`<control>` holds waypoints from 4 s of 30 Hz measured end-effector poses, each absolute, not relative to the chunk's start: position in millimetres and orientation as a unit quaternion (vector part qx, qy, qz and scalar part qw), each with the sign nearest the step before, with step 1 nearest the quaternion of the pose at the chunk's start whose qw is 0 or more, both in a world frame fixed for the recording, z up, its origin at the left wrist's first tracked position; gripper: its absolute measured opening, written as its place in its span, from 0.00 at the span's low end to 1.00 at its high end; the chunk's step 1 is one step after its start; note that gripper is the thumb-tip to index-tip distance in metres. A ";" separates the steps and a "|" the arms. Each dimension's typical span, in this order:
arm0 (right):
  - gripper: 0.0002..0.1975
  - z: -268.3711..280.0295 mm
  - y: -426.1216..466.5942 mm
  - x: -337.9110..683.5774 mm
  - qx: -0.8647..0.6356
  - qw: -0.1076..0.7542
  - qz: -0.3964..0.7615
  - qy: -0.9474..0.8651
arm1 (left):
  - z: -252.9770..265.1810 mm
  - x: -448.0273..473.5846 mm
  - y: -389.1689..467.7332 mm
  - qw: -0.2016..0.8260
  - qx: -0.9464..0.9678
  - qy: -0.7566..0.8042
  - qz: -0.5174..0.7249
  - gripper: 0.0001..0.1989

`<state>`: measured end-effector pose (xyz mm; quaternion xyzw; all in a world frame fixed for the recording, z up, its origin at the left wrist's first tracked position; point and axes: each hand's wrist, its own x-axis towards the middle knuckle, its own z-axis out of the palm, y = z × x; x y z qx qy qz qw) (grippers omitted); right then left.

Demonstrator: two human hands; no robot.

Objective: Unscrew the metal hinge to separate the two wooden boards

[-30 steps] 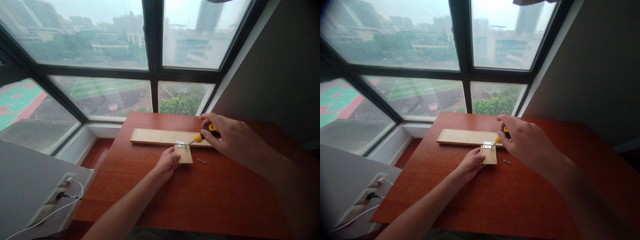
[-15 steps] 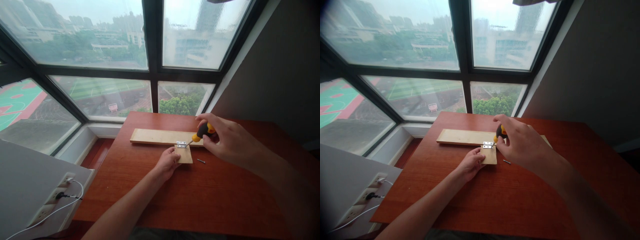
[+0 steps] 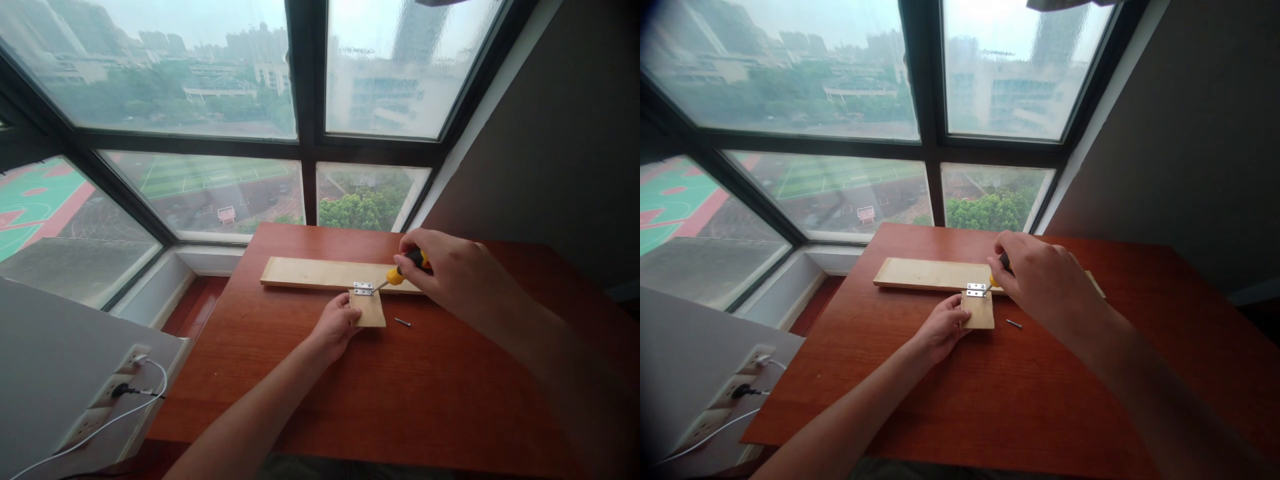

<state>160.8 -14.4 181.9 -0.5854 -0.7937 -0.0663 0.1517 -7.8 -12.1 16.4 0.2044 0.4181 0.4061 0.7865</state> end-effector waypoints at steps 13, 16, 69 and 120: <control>0.08 184.2 -12.7 159.9 -0.589 0.169 -0.045 -0.789 | 18.1 -7.3 -11.5 0.788 0.202 0.421 0.402 0.21; 0.09 185.7 -13.8 159.7 -0.586 0.172 -0.028 -0.792 | 15.4 -7.0 -11.3 0.788 0.201 0.416 0.407 0.22; 0.20 193.4 -15.7 163.4 -0.537 0.184 0.018 -0.823 | 16.1 -6.5 -11.5 0.794 0.214 0.397 0.407 0.21; 0.18 198.3 -10.1 173.4 -0.590 0.125 0.001 -0.798 | 14.0 -5.7 -10.5 0.791 0.212 0.405 0.407 0.20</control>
